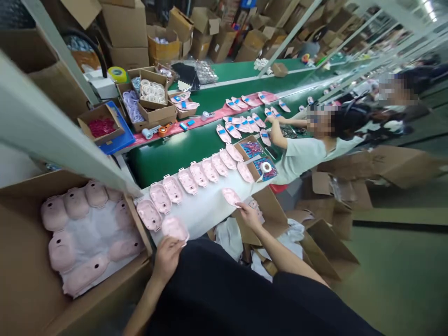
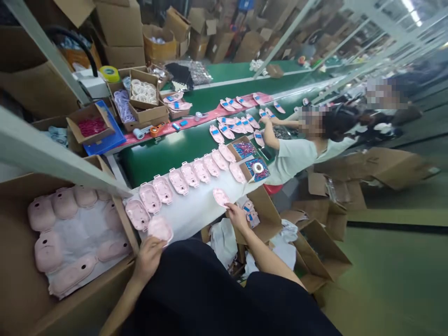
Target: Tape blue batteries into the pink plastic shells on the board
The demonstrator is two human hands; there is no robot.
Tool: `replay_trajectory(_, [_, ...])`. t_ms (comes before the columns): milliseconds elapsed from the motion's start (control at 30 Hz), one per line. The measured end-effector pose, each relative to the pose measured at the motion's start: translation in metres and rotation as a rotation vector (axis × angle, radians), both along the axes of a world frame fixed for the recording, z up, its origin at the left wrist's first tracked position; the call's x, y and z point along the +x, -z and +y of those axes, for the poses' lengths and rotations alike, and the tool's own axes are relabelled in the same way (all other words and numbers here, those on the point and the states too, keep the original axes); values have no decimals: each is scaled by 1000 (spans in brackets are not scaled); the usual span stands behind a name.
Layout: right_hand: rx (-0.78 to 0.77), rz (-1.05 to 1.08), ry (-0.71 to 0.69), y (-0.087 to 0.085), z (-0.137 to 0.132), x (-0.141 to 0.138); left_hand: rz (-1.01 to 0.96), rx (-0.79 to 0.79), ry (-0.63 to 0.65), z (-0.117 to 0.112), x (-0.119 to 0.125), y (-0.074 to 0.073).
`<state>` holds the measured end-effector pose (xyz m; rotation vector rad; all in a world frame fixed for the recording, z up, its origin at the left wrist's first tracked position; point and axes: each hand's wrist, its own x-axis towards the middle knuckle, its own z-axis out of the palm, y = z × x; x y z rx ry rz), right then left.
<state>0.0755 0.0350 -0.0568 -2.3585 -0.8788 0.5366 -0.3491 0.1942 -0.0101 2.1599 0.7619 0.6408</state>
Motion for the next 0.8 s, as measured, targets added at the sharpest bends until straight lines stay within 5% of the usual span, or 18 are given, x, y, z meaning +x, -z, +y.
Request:
replay_trajectory(200, [100,49,129,55,-7,112,168,60,317,-20,234,63])
replay_trajectory(367, [112,169,282,101,-23,164,366,-8,469,-55,364,105])
replay_trajectory(533, [138,234,237,126,-31,193,433,-69,521,-79,418,140])
replay_trajectory(800, [102,314,193,141,-26,225,534,-137,420,-90,437,171])
